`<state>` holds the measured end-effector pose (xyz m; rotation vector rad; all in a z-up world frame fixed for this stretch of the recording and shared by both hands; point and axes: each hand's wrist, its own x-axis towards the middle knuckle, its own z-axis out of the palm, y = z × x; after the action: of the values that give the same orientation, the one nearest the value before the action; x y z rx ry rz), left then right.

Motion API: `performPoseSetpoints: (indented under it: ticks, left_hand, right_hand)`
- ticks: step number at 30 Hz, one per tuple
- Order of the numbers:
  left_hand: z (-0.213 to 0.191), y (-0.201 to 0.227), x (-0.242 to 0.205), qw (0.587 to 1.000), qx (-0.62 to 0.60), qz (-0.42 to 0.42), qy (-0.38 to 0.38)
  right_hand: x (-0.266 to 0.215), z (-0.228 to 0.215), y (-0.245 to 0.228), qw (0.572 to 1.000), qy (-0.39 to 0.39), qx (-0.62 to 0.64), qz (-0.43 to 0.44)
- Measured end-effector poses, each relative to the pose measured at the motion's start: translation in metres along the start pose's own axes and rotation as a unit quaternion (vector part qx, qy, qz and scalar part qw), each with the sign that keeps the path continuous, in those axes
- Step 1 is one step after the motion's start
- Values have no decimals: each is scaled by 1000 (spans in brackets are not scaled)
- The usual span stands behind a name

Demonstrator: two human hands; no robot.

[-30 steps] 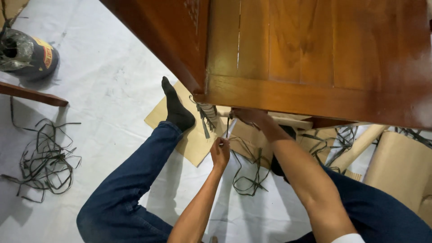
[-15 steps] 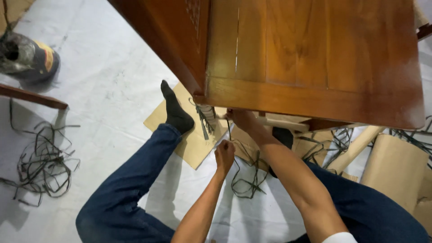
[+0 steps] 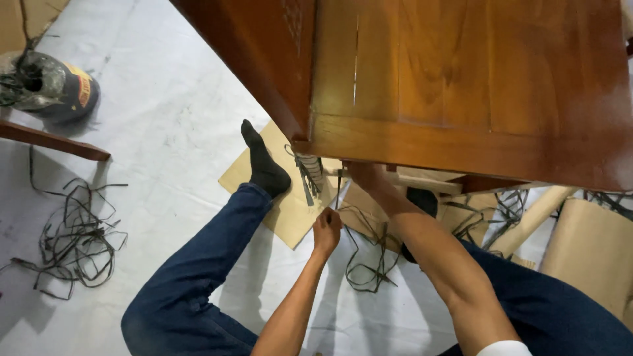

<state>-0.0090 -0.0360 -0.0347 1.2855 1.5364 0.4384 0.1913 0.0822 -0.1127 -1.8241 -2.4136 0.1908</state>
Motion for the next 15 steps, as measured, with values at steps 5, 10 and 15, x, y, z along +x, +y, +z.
performPoseSetpoints:
  ticks: [5,10,15]
  left_hand:
    - [6,-4,-6,998,-49,-28,10]
    - [-23,38,-37,990,-47,68,112]
    - [-38,92,-38,959,-47,192,204]
  right_hand:
    - [-7,-40,-18,991,57,103,65]
    - [-22,-83,-35,976,48,196,79]
    - [-28,-84,-28,944,27,300,132]
